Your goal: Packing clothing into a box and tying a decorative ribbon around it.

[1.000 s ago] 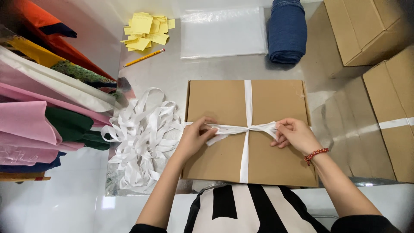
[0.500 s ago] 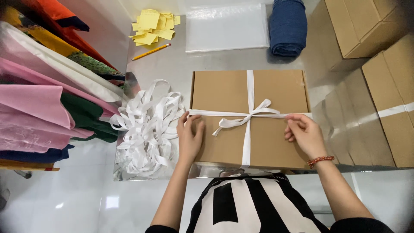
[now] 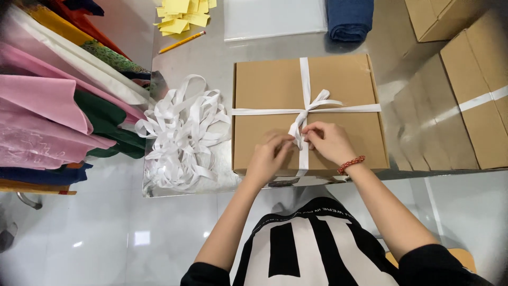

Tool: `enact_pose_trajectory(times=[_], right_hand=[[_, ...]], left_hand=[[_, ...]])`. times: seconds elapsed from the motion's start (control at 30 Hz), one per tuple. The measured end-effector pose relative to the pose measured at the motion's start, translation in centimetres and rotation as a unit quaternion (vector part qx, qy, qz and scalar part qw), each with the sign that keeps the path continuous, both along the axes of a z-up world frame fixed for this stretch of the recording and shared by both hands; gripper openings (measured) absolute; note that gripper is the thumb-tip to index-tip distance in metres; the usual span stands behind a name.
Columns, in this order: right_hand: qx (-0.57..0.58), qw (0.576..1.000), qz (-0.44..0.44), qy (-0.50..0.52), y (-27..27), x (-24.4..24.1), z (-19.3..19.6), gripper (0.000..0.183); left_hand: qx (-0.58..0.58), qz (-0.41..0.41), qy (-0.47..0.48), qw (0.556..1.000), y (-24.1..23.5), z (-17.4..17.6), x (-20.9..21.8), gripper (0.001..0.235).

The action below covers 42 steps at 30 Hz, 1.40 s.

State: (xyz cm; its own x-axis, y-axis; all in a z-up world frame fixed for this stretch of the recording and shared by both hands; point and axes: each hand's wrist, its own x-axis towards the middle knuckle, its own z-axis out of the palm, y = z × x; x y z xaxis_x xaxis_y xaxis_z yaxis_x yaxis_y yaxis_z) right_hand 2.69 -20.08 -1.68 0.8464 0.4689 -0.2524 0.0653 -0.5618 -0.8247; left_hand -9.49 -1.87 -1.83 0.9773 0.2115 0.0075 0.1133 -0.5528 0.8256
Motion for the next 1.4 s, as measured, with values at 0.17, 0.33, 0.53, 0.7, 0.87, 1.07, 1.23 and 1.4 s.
enact_pose_trajectory(times=[0.17, 0.33, 0.53, 0.7, 0.87, 1.07, 1.23, 1.4], right_hand=[[-0.055, 0.998, -0.007, 0.009, -0.1, -0.6, 1.0, 0.032], [-0.134, 0.990, 0.038, 0.004, 0.5, -0.2, 0.3, 0.032], [-0.093, 0.994, 0.009, 0.054, -2.8, 1.9, 0.2, 0.023], [-0.072, 0.994, -0.028, 0.079, -3.8, 2.6, 2.4, 0.022], [0.012, 0.992, -0.029, 0.119, -5.2, 3.4, -0.6, 0.024], [0.106, 0.988, -0.088, 0.074, -5.7, 6.1, -1.6, 0.023], [0.133, 0.983, -0.128, 0.021, -3.8, 10.8, -1.7, 0.015], [0.176, 0.976, -0.128, 0.008, -1.7, 13.2, -1.5, 0.017]], left_hand=[[0.022, 0.075, 0.029, 0.997, -0.4, -2.1, 4.7, 0.028], [0.057, 0.028, 0.109, 0.992, -0.9, -5.2, 8.3, 0.034], [-0.017, -0.011, 0.144, 0.989, 0.6, -3.7, 9.1, 0.039], [0.073, 0.033, 0.080, 0.994, -2.1, -1.9, 12.6, 0.040], [0.103, 0.075, 0.087, 0.988, -3.3, 0.6, 14.3, 0.022], [-0.001, 0.155, 0.057, 0.986, 0.3, -2.8, 12.6, 0.019], [-0.002, 0.167, 0.060, 0.984, 1.6, -2.1, 8.9, 0.014], [0.036, 0.106, 0.179, 0.977, 1.6, -1.6, 6.6, 0.013]])
